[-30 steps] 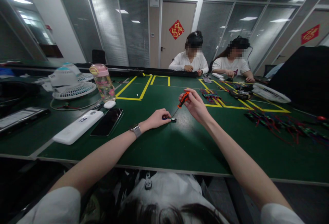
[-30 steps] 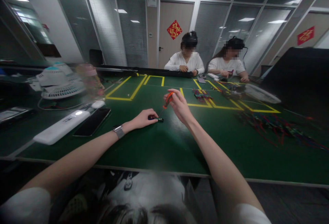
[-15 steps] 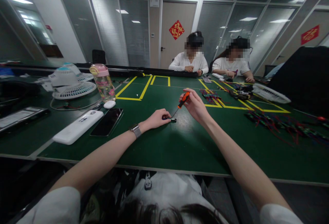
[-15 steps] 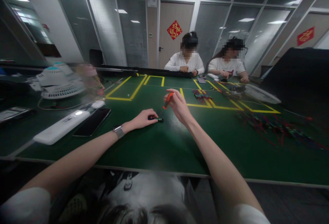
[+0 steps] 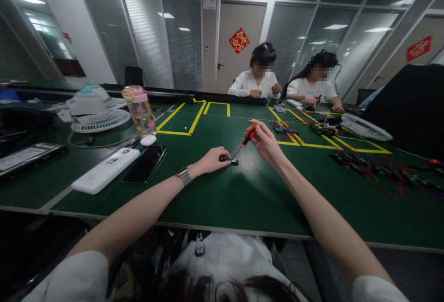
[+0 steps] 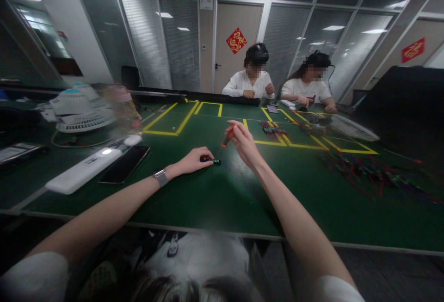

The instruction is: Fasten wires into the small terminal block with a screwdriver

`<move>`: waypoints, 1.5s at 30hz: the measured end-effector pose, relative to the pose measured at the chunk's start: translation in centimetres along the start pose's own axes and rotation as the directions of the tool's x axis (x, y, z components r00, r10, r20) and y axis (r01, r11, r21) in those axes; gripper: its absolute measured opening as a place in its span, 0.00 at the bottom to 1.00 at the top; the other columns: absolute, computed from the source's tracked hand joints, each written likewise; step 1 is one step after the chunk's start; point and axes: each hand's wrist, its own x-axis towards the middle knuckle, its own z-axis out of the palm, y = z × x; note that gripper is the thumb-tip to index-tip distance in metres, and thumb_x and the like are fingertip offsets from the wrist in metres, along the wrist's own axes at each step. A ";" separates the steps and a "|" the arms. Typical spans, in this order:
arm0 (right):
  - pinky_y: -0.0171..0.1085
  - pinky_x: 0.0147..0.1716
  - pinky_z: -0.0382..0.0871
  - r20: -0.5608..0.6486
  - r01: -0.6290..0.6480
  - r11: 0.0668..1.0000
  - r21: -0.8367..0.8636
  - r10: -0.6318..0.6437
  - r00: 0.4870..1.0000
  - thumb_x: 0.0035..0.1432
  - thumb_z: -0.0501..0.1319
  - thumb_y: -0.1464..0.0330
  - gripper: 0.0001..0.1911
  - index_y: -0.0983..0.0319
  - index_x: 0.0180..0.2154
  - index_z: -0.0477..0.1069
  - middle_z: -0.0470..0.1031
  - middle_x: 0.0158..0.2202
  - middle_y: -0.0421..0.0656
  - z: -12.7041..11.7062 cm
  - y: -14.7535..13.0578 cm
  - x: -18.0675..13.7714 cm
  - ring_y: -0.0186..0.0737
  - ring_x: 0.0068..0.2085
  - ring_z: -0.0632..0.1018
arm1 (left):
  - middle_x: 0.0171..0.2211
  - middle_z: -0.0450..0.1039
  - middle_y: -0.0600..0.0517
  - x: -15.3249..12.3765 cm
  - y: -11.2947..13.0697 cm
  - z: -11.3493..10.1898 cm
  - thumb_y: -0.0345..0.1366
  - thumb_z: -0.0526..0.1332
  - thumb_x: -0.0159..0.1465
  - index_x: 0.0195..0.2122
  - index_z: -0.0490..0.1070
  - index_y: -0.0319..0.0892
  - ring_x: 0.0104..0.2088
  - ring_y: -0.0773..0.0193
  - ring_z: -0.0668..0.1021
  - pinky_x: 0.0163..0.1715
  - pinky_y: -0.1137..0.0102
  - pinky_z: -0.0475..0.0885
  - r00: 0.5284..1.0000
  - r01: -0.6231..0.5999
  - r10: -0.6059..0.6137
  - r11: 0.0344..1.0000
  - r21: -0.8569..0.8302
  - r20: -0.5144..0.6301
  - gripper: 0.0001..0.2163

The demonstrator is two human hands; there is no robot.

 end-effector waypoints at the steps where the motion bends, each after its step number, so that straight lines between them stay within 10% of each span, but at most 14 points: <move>1: 0.36 0.42 0.71 0.003 -0.012 1.000 0.018 0.012 1.000 0.52 0.68 0.56 0.16 0.53 0.42 0.75 0.76 0.34 0.37 0.0 0.0 0.0 0.35 0.38 0.77 | 0.34 0.71 0.51 0.0 0.0 0.0 0.35 0.63 0.63 0.37 0.77 0.39 0.34 0.64 0.74 0.35 0.72 0.66 1.000 0.001 -0.001 1.000 -0.001 -0.002 0.06; 45: 0.39 0.46 0.72 -0.039 -0.016 0.999 0.032 0.017 0.999 0.53 0.67 0.55 0.14 0.54 0.39 0.73 0.78 0.33 0.37 -0.1 0.3 0.1 0.35 0.37 0.79 | 0.35 0.72 0.51 0.0 -0.2 0.1 0.37 0.63 0.63 0.37 0.77 0.40 0.35 0.63 0.74 0.36 0.71 0.66 1.000 -0.003 0.002 1.000 -0.013 -0.003 0.06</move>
